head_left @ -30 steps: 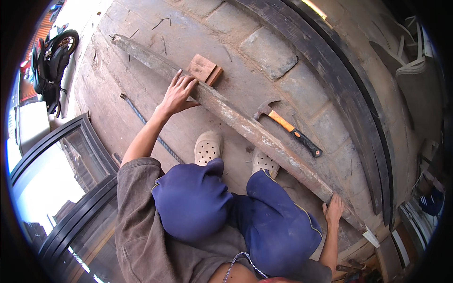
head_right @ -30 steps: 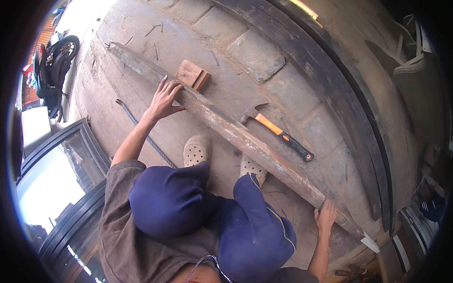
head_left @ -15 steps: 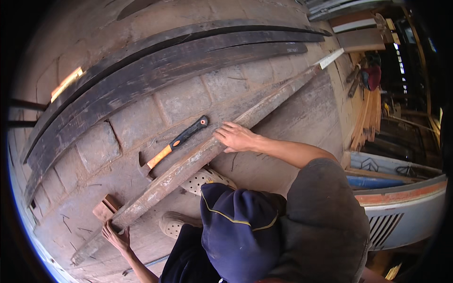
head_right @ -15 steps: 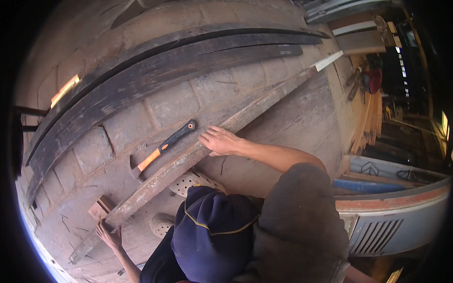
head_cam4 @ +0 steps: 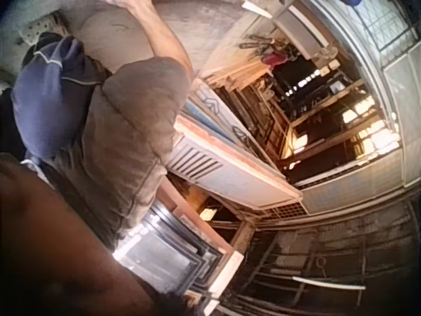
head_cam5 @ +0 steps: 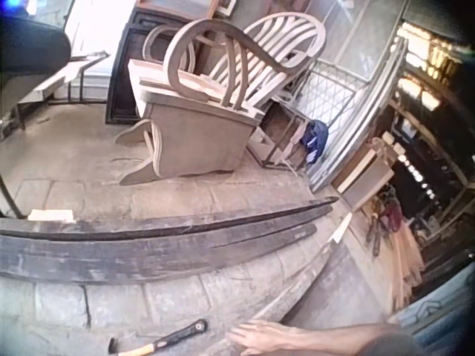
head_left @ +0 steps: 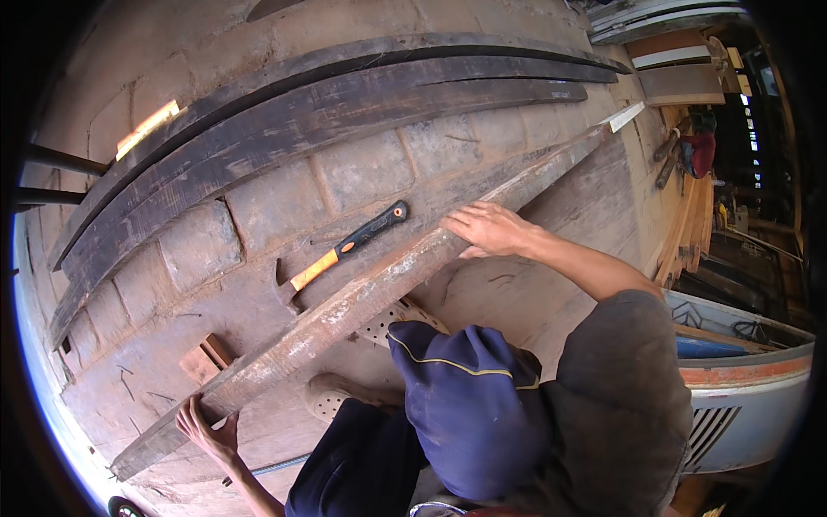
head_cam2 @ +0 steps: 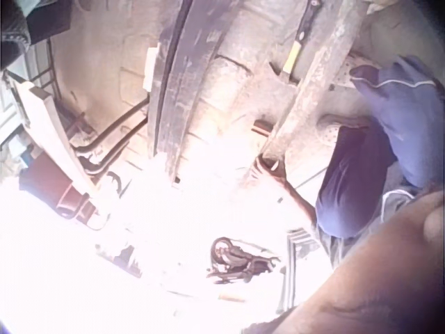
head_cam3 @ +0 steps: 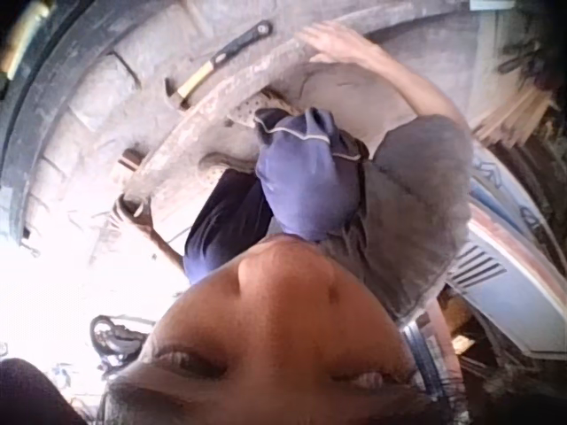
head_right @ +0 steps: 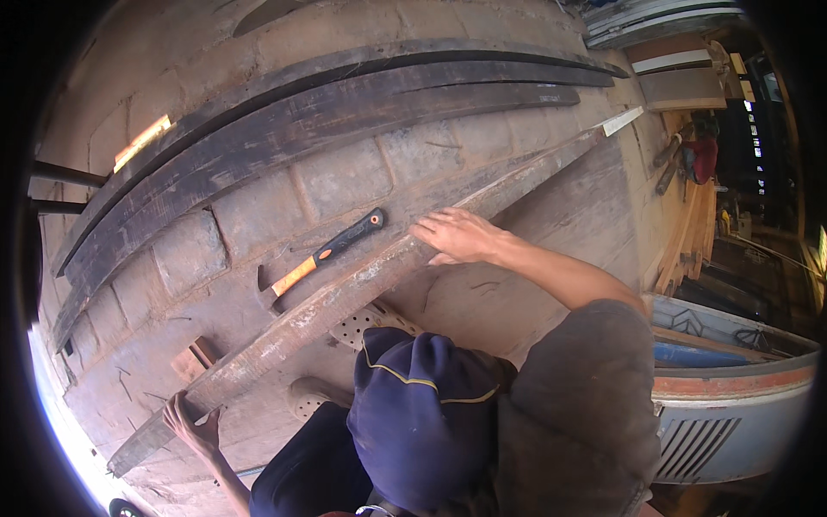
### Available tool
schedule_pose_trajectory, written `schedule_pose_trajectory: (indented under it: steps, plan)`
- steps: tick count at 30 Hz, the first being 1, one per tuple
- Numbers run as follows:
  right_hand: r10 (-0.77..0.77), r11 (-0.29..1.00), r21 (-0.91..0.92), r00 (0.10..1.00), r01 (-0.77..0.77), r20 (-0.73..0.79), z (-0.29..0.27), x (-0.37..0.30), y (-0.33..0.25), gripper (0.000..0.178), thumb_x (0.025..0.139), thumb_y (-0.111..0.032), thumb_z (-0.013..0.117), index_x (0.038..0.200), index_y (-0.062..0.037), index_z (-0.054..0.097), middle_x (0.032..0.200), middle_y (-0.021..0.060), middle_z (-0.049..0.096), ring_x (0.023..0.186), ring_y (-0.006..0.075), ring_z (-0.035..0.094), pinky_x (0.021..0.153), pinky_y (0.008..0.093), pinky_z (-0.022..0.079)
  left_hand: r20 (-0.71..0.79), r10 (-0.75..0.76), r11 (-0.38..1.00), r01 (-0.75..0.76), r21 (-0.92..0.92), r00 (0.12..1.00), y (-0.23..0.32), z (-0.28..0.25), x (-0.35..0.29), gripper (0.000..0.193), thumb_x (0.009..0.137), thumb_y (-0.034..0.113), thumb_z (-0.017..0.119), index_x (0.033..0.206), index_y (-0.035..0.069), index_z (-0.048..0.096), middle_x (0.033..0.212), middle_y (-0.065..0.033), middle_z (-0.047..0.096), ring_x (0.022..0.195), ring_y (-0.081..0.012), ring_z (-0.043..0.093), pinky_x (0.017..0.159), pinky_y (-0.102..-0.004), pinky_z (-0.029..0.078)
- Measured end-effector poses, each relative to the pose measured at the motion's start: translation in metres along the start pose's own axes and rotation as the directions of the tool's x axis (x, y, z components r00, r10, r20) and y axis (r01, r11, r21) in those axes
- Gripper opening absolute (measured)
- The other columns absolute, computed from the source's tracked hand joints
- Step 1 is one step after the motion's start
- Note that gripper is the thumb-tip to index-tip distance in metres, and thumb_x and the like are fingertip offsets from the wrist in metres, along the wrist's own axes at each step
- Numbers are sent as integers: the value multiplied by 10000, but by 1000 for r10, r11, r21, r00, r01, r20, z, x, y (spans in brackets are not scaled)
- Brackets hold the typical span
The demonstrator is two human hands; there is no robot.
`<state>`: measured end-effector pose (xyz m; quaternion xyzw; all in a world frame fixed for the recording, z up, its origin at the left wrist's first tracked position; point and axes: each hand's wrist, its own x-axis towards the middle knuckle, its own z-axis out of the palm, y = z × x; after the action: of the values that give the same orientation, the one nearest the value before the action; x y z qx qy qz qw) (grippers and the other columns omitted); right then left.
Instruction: The person selects a white wooden plank from a pile, carries it to a work area, and sits on the ground. They use a hammer to drive a nail into the plank, which is resting on a brick. After hammering, they inspect the plank and move it aside.
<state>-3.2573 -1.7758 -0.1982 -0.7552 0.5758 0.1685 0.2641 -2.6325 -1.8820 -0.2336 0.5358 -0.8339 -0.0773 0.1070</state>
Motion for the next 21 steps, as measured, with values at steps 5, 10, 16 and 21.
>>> schedule_pose_trajectory:
  steps: [5, 10, 16, 21]
  plan:
    - [109, 989, -100, 994, -107, 23, -31, -31, -4, 694, 811, -328, 731, 1348, -4, 435, 1347, 184, 531, 1288, 333, 487, 1100, 432, 380, -58, 119, 985, -110, 136, 991, 19, -42, 1, 812, 667, 675, 734, 1141, 26, 616, 1047, -122, 623, 1001, -328, 576, 933, -514, 400]
    - [221, 972, -92, 974, -216, 46, -98, -67, 2, 673, 802, -225, 738, 1358, -10, 427, 1348, 183, 525, 1286, 333, 475, 1112, 438, 365, -26, 275, 910, -252, 329, 961, 74, -126, 54, 875, 758, 769, 590, 1105, -33, 629, 1006, -163, 646, 947, -345, 623, 868, -513, 460]
    - [295, 943, -163, 955, -289, 13, -88, -74, 53, 668, 806, -196, 731, 1368, -14, 418, 1356, 171, 523, 1280, 322, 479, 1113, 455, 358, -93, 228, 966, -213, 148, 969, 116, -64, 77, 882, 707, 780, 618, 1130, 6, 645, 1008, -127, 649, 945, -303, 614, 885, -514, 455]
    - [297, 927, -254, 954, -276, 47, -39, -72, 92, 641, 851, -233, 697, 1385, -20, 414, 1365, 150, 528, 1290, 299, 477, 1125, 471, 333, -32, 174, 985, -173, 23, 984, 158, 5, 63, 804, 714, 703, 664, 1144, 24, 637, 1030, -131, 629, 969, -320, 582, 938, -508, 401]
